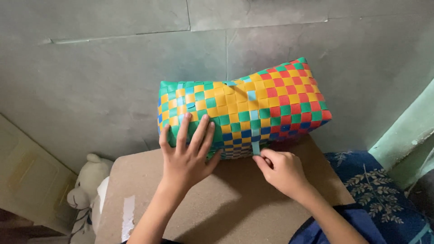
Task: Weaving a colorful plastic basket by manually tucking in the ends of plastic strips to secure the weave.
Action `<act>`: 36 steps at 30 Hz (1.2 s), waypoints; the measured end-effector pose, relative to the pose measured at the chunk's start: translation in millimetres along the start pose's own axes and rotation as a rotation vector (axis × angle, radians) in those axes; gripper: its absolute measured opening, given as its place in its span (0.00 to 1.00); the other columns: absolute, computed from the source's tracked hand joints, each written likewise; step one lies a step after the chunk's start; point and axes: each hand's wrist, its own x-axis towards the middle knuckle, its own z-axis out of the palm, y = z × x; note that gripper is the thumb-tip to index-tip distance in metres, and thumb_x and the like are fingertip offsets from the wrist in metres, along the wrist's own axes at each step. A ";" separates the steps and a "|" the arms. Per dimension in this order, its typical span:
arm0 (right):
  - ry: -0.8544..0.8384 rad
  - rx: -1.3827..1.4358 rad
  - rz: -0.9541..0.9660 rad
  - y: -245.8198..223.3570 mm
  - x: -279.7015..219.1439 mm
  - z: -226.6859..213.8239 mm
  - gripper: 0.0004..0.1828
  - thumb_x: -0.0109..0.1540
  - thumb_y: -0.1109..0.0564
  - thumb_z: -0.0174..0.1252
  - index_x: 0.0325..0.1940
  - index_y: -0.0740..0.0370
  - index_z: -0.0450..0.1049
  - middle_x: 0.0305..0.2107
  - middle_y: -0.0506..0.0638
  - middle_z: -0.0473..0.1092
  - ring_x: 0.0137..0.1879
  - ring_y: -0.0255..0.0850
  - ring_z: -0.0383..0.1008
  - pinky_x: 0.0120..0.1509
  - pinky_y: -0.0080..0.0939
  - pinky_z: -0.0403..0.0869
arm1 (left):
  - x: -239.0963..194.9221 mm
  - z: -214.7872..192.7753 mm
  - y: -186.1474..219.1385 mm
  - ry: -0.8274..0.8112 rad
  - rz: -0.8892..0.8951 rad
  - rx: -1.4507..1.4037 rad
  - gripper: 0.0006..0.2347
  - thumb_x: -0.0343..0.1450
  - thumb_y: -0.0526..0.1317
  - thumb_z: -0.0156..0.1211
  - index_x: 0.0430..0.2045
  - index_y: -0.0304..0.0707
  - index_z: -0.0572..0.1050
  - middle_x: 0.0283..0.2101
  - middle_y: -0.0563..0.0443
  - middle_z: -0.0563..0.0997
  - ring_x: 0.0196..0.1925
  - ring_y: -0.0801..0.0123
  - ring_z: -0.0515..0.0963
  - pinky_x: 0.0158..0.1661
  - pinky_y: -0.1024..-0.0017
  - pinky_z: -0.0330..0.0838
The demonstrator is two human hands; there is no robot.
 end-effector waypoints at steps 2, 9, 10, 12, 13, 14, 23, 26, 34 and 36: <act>0.022 0.023 0.008 1.8 2.4 1.0 0.07 0.59 0.54 0.63 0.30 0.58 0.78 0.12 0.52 0.73 0.24 0.53 0.78 0.29 0.49 0.74 | -1.8 3.4 5.3 0.011 -0.022 -0.006 0.28 0.63 0.55 0.59 0.59 0.48 0.74 0.69 0.51 0.70 0.69 0.46 0.69 0.59 0.32 0.59; 0.148 0.133 -0.138 6.3 6.0 5.4 0.03 0.59 0.54 0.65 0.31 0.52 0.79 0.14 0.43 0.73 0.25 0.43 0.78 0.33 0.39 0.76 | 2.8 3.5 10.5 0.019 -0.054 -0.025 0.31 0.62 0.55 0.58 0.60 0.45 0.72 0.70 0.48 0.69 0.69 0.41 0.68 0.58 0.28 0.57; 0.151 0.135 -0.134 11.5 6.6 9.7 0.03 0.59 0.54 0.65 0.31 0.52 0.79 0.14 0.43 0.73 0.25 0.43 0.78 0.33 0.39 0.76 | 2.6 3.0 8.8 0.018 -0.049 -0.027 0.31 0.62 0.55 0.58 0.60 0.45 0.72 0.70 0.48 0.69 0.69 0.41 0.68 0.58 0.28 0.57; 0.259 -0.097 -0.424 24.9 8.6 14.9 0.04 0.65 0.51 0.58 0.40 0.50 0.76 0.25 0.42 0.74 0.38 0.42 0.79 0.44 0.43 0.70 | 3.2 3.6 9.1 0.013 -0.043 -0.002 0.31 0.60 0.55 0.58 0.60 0.45 0.73 0.70 0.48 0.68 0.70 0.41 0.67 0.58 0.28 0.58; 0.257 -0.100 -0.422 29.2 8.0 17.4 0.04 0.65 0.51 0.58 0.40 0.50 0.76 0.25 0.42 0.74 0.38 0.42 0.79 0.44 0.43 0.70 | 2.5 4.2 9.4 0.012 -0.045 -0.005 0.31 0.60 0.55 0.58 0.60 0.45 0.73 0.70 0.48 0.68 0.70 0.41 0.67 0.58 0.28 0.58; 0.257 -0.149 -0.460 33.6 7.8 20.1 0.05 0.65 0.52 0.59 0.43 0.52 0.75 0.28 0.44 0.74 0.39 0.44 0.78 0.44 0.44 0.69 | 1.7 5.1 9.4 0.007 -0.044 -0.004 0.32 0.60 0.56 0.59 0.61 0.45 0.72 0.71 0.48 0.68 0.70 0.41 0.66 0.59 0.28 0.57; 0.477 -0.199 -0.692 42.7 18.0 30.0 0.10 0.61 0.63 0.63 0.46 0.58 0.73 0.27 0.45 0.70 0.30 0.43 0.74 0.39 0.41 0.66 | 0.6 6.6 9.5 0.010 -0.046 -0.009 0.33 0.61 0.56 0.60 0.62 0.46 0.71 0.71 0.48 0.67 0.70 0.39 0.66 0.58 0.27 0.57; 0.500 -0.199 -0.761 37.1 18.0 29.5 0.13 0.60 0.66 0.63 0.46 0.57 0.71 0.28 0.44 0.70 0.29 0.40 0.73 0.38 0.40 0.66 | -1.5 7.5 10.4 0.010 -0.052 -0.014 0.32 0.62 0.56 0.60 0.62 0.46 0.71 0.71 0.48 0.67 0.70 0.40 0.66 0.58 0.27 0.57; 0.569 -0.308 -0.870 19.4 22.2 14.1 0.14 0.66 0.68 0.53 0.49 0.54 0.80 0.30 0.45 0.68 0.35 0.39 0.74 0.44 0.38 0.62 | -0.9 7.7 9.6 0.006 -0.050 -0.026 0.30 0.64 0.56 0.58 0.61 0.45 0.71 0.70 0.48 0.68 0.69 0.40 0.67 0.57 0.27 0.58; 0.642 -0.280 -0.832 15.1 22.9 12.2 0.13 0.64 0.67 0.60 0.43 0.51 0.84 0.29 0.42 0.70 0.37 0.37 0.76 0.45 0.37 0.64 | -0.9 6.0 9.9 -0.008 -0.047 -0.011 0.31 0.62 0.55 0.59 0.61 0.45 0.72 0.70 0.48 0.68 0.69 0.40 0.67 0.57 0.27 0.59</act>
